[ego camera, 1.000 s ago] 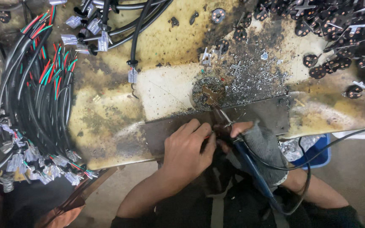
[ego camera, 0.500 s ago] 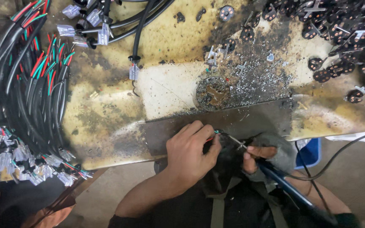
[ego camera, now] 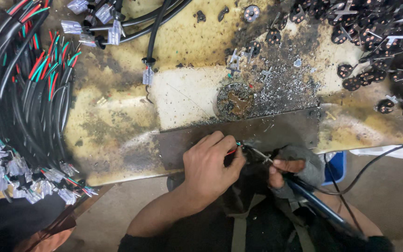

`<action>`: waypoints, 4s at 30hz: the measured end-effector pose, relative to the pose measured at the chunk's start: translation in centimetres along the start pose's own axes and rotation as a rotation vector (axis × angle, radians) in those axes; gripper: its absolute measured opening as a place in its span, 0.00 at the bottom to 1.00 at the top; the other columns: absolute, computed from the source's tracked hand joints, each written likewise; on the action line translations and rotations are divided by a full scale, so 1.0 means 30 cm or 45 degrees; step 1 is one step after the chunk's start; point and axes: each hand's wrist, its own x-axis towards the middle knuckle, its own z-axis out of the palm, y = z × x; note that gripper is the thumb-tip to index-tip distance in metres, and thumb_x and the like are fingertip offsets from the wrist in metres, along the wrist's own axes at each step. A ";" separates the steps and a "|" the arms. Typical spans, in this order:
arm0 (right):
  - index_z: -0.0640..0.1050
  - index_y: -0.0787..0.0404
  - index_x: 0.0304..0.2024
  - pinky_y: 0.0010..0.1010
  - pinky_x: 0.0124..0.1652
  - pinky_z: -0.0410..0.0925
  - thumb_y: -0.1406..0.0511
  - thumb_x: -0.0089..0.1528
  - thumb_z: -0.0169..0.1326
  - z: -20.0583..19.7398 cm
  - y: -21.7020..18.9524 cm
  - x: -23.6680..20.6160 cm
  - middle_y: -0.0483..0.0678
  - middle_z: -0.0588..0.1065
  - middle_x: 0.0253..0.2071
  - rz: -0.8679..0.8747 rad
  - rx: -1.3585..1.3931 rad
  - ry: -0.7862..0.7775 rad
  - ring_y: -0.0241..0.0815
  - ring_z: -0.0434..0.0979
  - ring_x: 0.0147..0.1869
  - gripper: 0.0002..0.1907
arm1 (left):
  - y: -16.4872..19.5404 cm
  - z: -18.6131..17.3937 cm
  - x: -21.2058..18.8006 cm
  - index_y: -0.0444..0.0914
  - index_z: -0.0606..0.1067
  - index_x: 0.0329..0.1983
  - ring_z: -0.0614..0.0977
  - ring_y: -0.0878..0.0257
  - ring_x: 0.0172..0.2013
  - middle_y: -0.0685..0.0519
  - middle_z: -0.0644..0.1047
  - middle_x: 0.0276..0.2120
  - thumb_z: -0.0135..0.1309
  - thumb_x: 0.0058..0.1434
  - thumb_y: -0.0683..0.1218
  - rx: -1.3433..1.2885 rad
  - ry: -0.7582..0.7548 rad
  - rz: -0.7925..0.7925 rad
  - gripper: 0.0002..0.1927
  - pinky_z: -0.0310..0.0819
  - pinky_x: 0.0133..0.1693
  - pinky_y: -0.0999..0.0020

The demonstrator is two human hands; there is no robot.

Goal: The person uses a soldering iron to attach connectors to the ends of multi-colored wires. They repeatedly pick up wires, apply heat to the connection points, and place the finished assemblies on the workbench.

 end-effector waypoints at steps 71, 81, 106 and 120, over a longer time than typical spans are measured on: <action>0.69 0.64 0.55 0.21 0.36 0.72 0.67 0.72 0.61 -0.185 -0.530 0.031 0.50 0.79 0.39 -1.091 -1.232 1.175 0.34 0.78 0.36 0.16 | 0.006 -0.002 -0.017 0.39 0.72 0.26 0.78 0.51 0.29 0.50 0.73 0.27 0.62 0.54 0.44 0.026 0.078 0.043 0.09 0.71 0.30 0.56; 0.74 0.60 0.51 0.28 0.34 0.72 0.68 0.63 0.59 0.016 -0.604 -0.088 0.50 0.79 0.39 -0.883 -0.794 0.517 0.37 0.81 0.38 0.14 | 0.013 -0.045 -0.001 0.39 0.73 0.27 0.79 0.51 0.29 0.51 0.73 0.27 0.61 0.54 0.44 -0.020 0.059 0.024 0.08 0.73 0.30 0.57; 0.71 0.62 0.49 0.33 0.28 0.70 0.69 0.66 0.48 -0.042 -0.661 -0.064 0.59 0.76 0.37 -0.867 -1.653 0.354 0.47 0.79 0.32 0.09 | 0.028 -0.060 0.084 0.40 0.72 0.29 0.80 0.51 0.29 0.51 0.72 0.28 0.61 0.58 0.45 0.011 -0.023 0.027 0.09 0.72 0.27 0.54; 0.64 0.61 0.45 0.28 0.38 0.68 0.67 0.51 0.73 0.203 -0.385 0.026 0.53 0.69 0.37 -0.930 -0.668 0.848 0.39 0.72 0.38 0.31 | 0.011 -0.029 0.082 0.40 0.73 0.30 0.80 0.50 0.29 0.50 0.73 0.30 0.61 0.57 0.45 0.011 0.011 0.012 0.08 0.73 0.27 0.54</action>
